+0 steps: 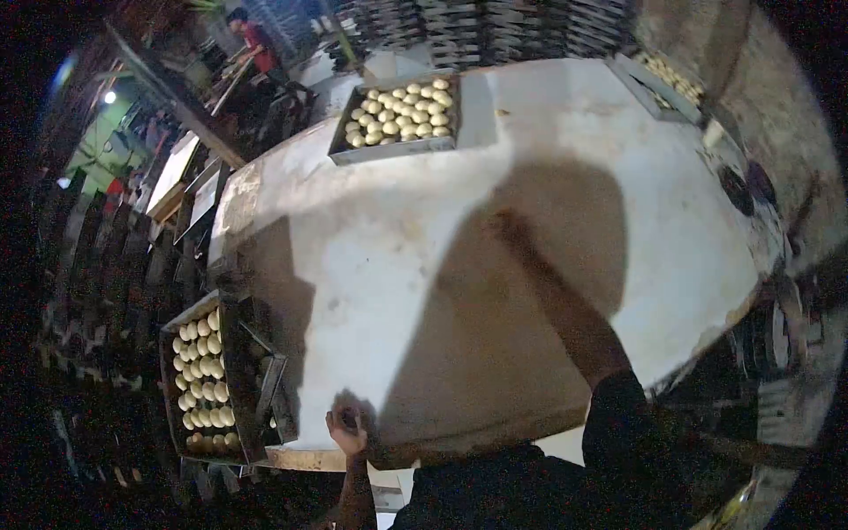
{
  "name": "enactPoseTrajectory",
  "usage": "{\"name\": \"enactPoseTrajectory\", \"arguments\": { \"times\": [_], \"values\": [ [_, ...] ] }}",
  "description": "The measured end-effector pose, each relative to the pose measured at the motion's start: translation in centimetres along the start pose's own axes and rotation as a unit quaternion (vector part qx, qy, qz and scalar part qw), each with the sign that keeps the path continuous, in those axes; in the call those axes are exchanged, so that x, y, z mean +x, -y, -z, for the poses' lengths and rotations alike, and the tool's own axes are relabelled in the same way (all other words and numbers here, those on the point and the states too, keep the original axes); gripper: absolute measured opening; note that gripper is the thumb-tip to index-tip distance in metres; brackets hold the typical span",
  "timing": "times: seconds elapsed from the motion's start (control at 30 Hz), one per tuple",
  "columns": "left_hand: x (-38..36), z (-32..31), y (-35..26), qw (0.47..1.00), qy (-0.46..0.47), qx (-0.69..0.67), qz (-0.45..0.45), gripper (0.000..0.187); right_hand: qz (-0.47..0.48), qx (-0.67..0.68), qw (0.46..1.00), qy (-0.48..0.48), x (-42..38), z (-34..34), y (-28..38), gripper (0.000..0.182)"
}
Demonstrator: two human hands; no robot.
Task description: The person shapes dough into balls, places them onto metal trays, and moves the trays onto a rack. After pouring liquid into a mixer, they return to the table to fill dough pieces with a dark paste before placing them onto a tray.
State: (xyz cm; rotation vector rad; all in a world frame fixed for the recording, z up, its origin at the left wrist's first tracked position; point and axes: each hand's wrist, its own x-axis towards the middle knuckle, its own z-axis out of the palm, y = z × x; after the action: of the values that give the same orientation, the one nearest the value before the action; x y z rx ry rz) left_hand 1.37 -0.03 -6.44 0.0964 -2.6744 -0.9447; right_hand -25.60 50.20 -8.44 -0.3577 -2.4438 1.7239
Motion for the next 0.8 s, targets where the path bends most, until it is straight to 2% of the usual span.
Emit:
{"name": "enactPoseTrajectory", "arguments": {
  "times": [0.03,0.07,0.13,0.17,0.2,0.23,0.27,0.3,0.33,0.4,0.47,0.5,0.57,0.6,0.63,0.67,0.7,0.77,0.8],
  "values": [
    [-0.1,-0.4,-0.2,0.999,-0.005,0.037,0.009,0.024,-0.050,0.232,0.971,0.006,4.5,2.3,-3.9,0.031],
    [-0.3,-1.0,-0.3,0.998,-0.014,0.066,0.013,0.027,0.136,0.274,0.951,0.055,7.7,4.3,-7.5,0.032],
    [0.0,-2.4,0.2,0.991,-0.029,0.127,0.015,0.034,0.022,0.297,0.950,-0.091,11.7,4.7,-7.8,0.036],
    [-0.6,-3.4,3.4,0.991,0.010,0.126,-0.031,0.041,0.073,0.168,0.970,-0.158,13.5,4.4,-7.6,0.036],
    [-1.2,-3.1,3.1,0.980,0.033,0.196,0.015,0.047,0.123,0.036,0.966,-0.225,15.6,4.0,-8.1,0.037],
    [-2.3,-4.3,5.3,0.966,-0.034,0.252,-0.050,0.054,0.163,0.252,0.947,-0.111,19.9,4.5,-11.4,0.035],
    [-3.1,-4.7,6.9,0.960,-0.050,0.270,-0.054,0.056,0.203,0.295,0.925,-0.129,24.8,3.5,-12.8,0.031],
    [-3.1,-4.7,8.1,0.934,-0.064,0.315,-0.155,0.056,0.244,0.335,0.899,-0.142,29.6,2.5,-14.0,0.028],
    [-2.3,-4.5,6.3,0.954,0.015,0.300,0.006,0.053,0.277,0.199,0.896,-0.286,32.7,1.5,-14.1,0.024],
    [-2.8,-5.2,8.3,0.939,-0.009,0.343,-0.003,0.047,0.207,-0.012,0.925,-0.318,32.8,2.5,-7.7,0.017],
    [-3.8,-5.9,9.7,0.950,0.006,0.304,0.076,0.050,0.253,-0.130,0.872,-0.397,37.0,3.7,-8.2,0.020],
    [-4.2,-6.4,10.8,0.960,0.012,0.220,0.175,0.051,0.289,-0.174,0.838,-0.430,41.7,2.2,-7.8,0.022],
    [-5.2,-6.6,12.3,0.929,0.000,-0.013,0.370,0.054,0.287,-0.204,0.855,-0.382,44.6,1.1,-9.7,0.034],
    [-5.5,-6.6,13.0,0.915,-0.003,-0.067,0.397,0.055,0.286,-0.221,0.861,-0.358,45.7,1.0,-10.9,0.041],
    [-5.6,-7.1,12.1,0.959,-0.009,0.086,0.271,0.057,0.266,-0.247,0.872,-0.330,46.9,1.9,-12.3,0.046],
    [-5.8,-7.3,11.2,0.962,-0.015,0.237,0.136,0.060,0.245,-0.274,0.880,-0.302,47.8,2.7,-13.5,0.051],
    [-5.8,-7.7,10.5,0.925,-0.021,0.379,-0.003,0.062,0.228,-0.163,0.919,-0.277,46.8,3.1,-13.2,0.053],
    [-5.1,-8.5,10.8,0.941,-0.003,0.333,0.059,0.069,0.173,0.027,0.952,-0.251,43.5,2.9,-12.7,0.056],
    [-5.0,-8.7,10.9,0.948,0.008,0.306,0.089,0.073,0.149,-0.004,0.959,-0.240,42.6,4.0,-15.4,0.057]
  ]
}}
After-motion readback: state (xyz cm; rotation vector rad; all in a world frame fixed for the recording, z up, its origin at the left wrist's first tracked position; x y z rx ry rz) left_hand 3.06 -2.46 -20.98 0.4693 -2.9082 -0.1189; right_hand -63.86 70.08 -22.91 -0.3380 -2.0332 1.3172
